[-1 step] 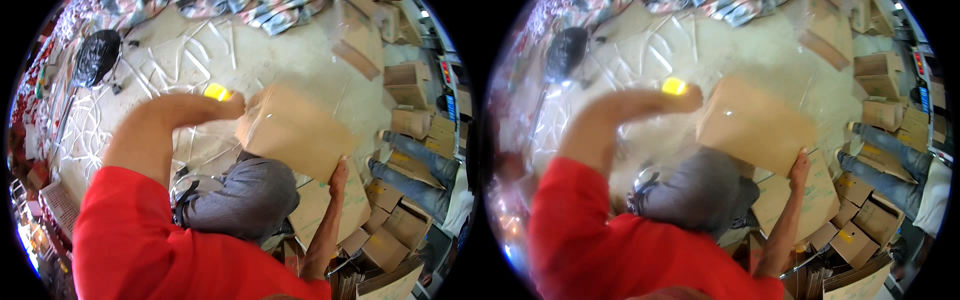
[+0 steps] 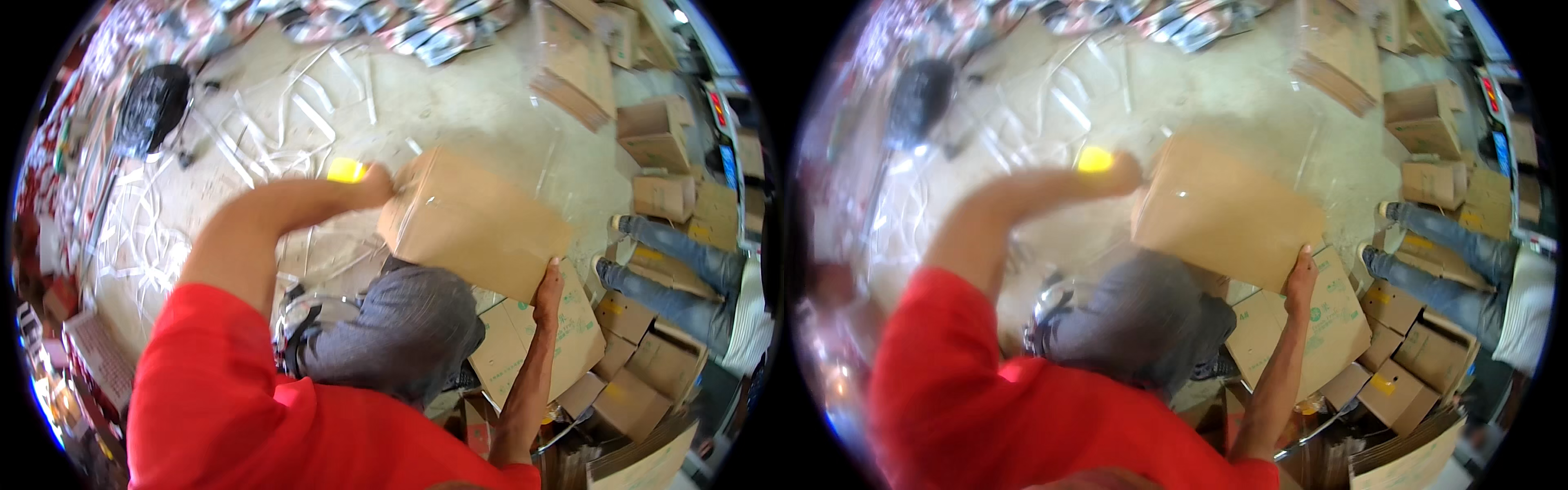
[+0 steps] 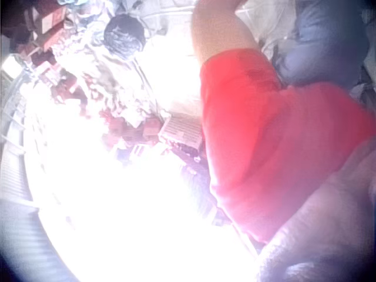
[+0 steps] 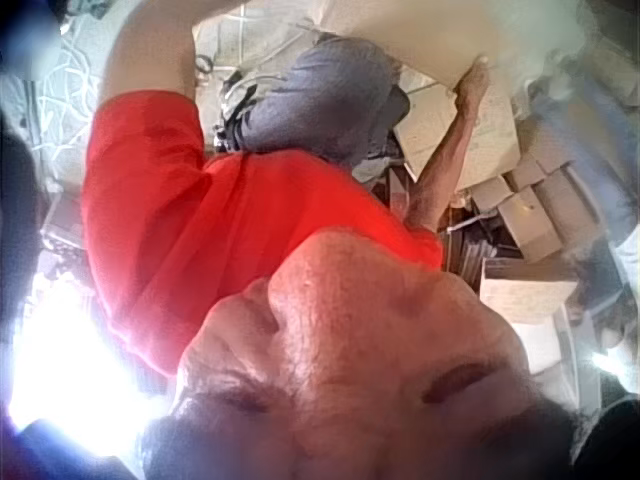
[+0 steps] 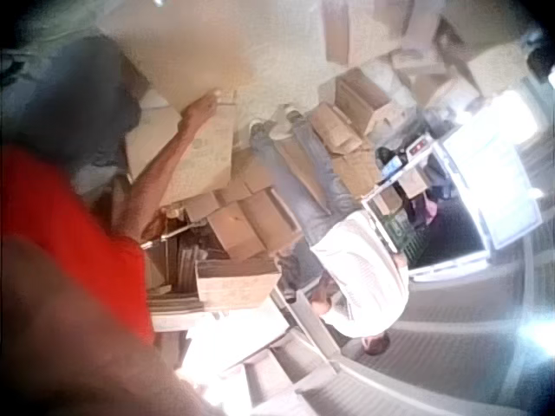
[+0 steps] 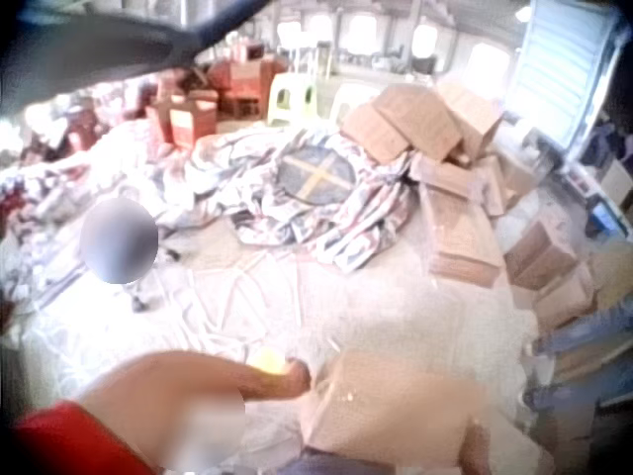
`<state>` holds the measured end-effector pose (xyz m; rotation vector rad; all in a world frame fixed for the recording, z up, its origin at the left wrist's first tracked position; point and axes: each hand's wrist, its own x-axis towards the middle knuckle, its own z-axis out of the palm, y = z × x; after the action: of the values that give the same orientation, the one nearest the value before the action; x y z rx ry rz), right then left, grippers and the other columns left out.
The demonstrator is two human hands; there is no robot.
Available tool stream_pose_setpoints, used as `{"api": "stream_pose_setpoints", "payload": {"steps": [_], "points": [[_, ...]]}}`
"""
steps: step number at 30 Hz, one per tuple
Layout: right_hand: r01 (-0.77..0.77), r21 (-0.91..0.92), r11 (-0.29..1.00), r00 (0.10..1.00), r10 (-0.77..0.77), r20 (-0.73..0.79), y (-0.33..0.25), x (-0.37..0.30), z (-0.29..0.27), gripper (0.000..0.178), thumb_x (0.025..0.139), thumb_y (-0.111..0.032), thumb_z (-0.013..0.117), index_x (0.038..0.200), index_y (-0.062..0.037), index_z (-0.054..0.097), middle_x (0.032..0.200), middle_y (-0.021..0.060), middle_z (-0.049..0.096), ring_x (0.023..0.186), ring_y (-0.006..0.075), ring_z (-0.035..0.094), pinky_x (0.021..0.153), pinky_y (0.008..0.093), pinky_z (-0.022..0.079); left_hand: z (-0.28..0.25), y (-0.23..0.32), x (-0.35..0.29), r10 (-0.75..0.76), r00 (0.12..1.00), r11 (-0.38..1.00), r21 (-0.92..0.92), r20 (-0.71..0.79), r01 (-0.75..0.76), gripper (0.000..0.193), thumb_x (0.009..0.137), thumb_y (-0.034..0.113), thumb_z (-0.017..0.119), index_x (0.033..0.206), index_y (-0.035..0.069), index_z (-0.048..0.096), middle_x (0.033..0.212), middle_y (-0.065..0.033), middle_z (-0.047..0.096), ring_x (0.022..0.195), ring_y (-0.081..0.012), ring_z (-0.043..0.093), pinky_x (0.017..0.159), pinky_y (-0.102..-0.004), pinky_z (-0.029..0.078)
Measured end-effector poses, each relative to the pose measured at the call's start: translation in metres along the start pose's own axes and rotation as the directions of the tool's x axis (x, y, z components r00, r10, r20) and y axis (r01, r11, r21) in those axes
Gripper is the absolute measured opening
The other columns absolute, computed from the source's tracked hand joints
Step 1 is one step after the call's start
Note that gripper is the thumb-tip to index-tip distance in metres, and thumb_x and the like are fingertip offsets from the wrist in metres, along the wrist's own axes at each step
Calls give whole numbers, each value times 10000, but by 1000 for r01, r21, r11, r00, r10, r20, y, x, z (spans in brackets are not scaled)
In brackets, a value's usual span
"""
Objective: The person assembles flat cardboard boxes by folding the flaps and sealing them with a handheld tape dispenser. The person repeatedly picks up a box blank, folds it into shape, applies tape to the seams, and sets the finished box aside.
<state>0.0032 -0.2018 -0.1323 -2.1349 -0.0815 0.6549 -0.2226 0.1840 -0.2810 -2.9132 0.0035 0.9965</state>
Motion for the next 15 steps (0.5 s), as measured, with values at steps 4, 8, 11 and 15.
{"api": "stream_pose_setpoints", "payload": {"steps": [4,8,11,15], "points": [[-68,86,994,997,65,30,13,-17,-24,670,1093,-578,417,1274,27,641,1110,84,694,941,179,641,796,341,519,17,34,-50,9,989,972,-229,-147,-43,501,925,207,655,1424,200,616,1107,-98,725,1045,-315,693,869,-535,528],[-43,198,979,999,39,25,21,-10,-41,698,1085,-608,401,1361,2,599,1216,88,681,1061,194,655,884,340,532,57,38,-116,-171,896,970,-229,-409,80,671,923,152,631,1558,229,428,1075,-114,653,1023,-302,660,933,-478,460],[-27,218,976,999,22,28,31,-6,-47,706,1086,-610,400,1418,-9,563,1291,98,658,1130,198,639,929,344,524,94,43,-143,-270,853,932,-343,-446,116,692,918,111,609,1569,231,406,1074,-132,633,1013,-309,652,948,-474,441],[-65,234,970,998,62,24,32,-2,-53,713,1097,-599,384,1491,-18,506,1384,104,617,1221,207,608,1002,345,498,168,60,-134,-370,836,901,-375,-405,217,699,919,95,596,1580,200,397,1094,-157,639,1030,-329,645,969,-489,440]]}}
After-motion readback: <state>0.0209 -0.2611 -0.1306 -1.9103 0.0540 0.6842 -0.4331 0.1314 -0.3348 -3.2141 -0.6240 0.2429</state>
